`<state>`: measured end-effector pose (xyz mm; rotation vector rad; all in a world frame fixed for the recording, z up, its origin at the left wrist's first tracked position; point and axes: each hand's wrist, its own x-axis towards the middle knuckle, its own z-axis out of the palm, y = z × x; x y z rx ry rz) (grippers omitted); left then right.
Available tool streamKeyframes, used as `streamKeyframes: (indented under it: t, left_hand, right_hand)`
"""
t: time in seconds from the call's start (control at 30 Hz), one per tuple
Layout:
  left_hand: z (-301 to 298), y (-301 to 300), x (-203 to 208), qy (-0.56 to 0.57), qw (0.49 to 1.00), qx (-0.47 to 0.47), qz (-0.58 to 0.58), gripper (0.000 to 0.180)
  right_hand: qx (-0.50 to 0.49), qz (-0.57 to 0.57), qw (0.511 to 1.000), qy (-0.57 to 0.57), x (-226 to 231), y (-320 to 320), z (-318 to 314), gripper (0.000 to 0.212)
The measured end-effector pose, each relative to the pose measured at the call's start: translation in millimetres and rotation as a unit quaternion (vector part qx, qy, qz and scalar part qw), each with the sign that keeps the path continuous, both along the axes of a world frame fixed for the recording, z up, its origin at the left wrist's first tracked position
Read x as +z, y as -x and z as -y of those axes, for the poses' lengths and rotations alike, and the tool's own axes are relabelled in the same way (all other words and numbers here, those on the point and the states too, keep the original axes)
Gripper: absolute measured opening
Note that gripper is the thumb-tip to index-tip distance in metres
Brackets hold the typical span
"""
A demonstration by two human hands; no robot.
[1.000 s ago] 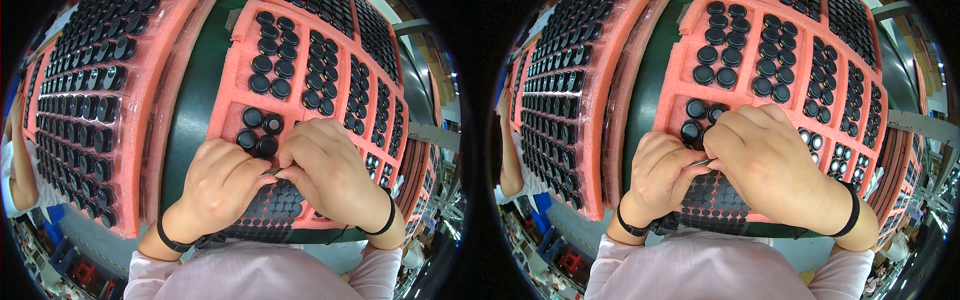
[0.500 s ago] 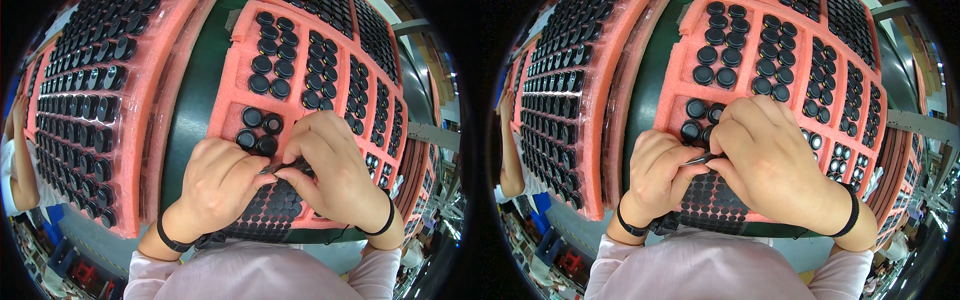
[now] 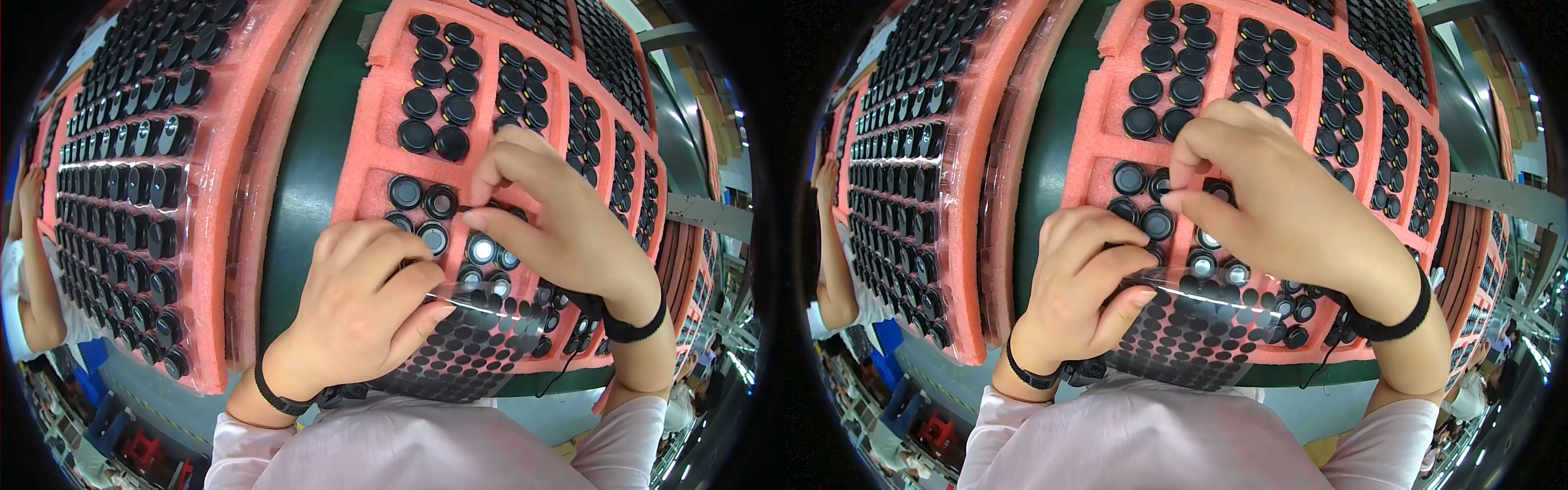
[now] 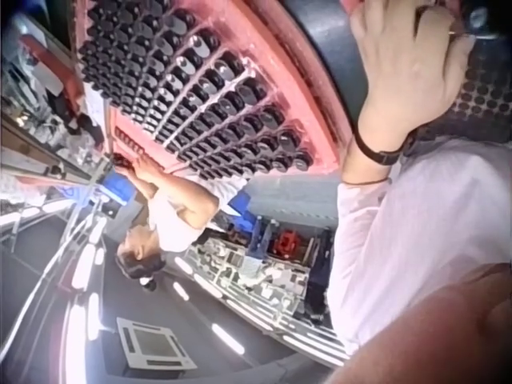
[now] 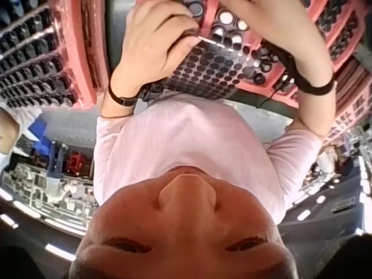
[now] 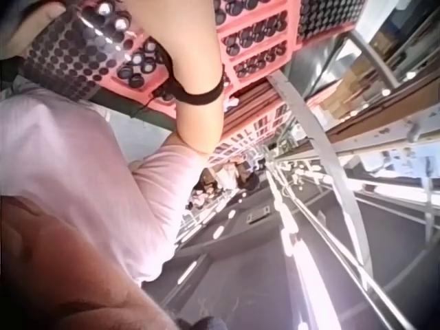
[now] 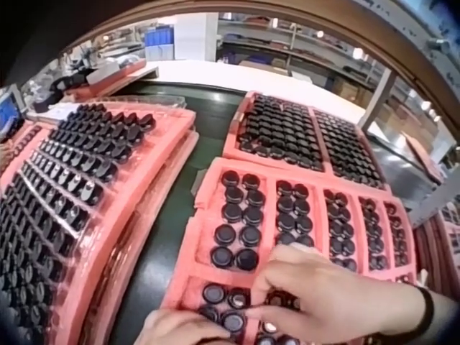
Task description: The person peels small black circular stickers from a transparent sheet and presses them onto the centers of round black components arranged in a pink foam tray. The process is repeated for each component in the tray.
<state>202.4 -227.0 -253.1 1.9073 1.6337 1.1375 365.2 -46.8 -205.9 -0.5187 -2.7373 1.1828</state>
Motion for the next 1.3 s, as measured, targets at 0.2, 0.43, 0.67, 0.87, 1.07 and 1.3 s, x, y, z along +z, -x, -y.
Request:
streamKeyframes:
  t: [0.2, 0.43, 0.67, 0.87, 1.07, 1.3]
  left_hand:
    - [0, -4, 3, 0.031, 0.992, -0.029, -0.117, 0.025]
    - [-3, -5, 4, 0.070, 0.986, -0.041, -0.142, 0.025]
    - [-4, -6, 3, 0.079, 0.985, -0.041, -0.149, 0.025]
    - [-4, -6, 6, 0.087, 0.983, -0.039, -0.154, 0.025]
    - [-4, -7, 5, 0.087, 0.984, -0.037, -0.152, 0.024]
    - [-3, -7, 5, 0.085, 0.985, -0.033, -0.146, 0.024]
  right_hand:
    - [-0.022, 0.058, 0.998, -0.009, -24, 7, -4, 0.010]
    - [-0.026, 0.030, 0.998, -0.057, -36, 6, -1, 0.008]
    - [-0.039, 0.021, 0.996, -0.072, -39, 7, 3, 0.008]
    - [-0.042, 0.013, 0.996, -0.076, -41, 7, 5, 0.007]
    - [-0.039, 0.016, 0.995, -0.087, -41, 7, 5, 0.008]
    - [-0.058, 0.010, 0.994, -0.093, -42, 10, 8, 0.010]
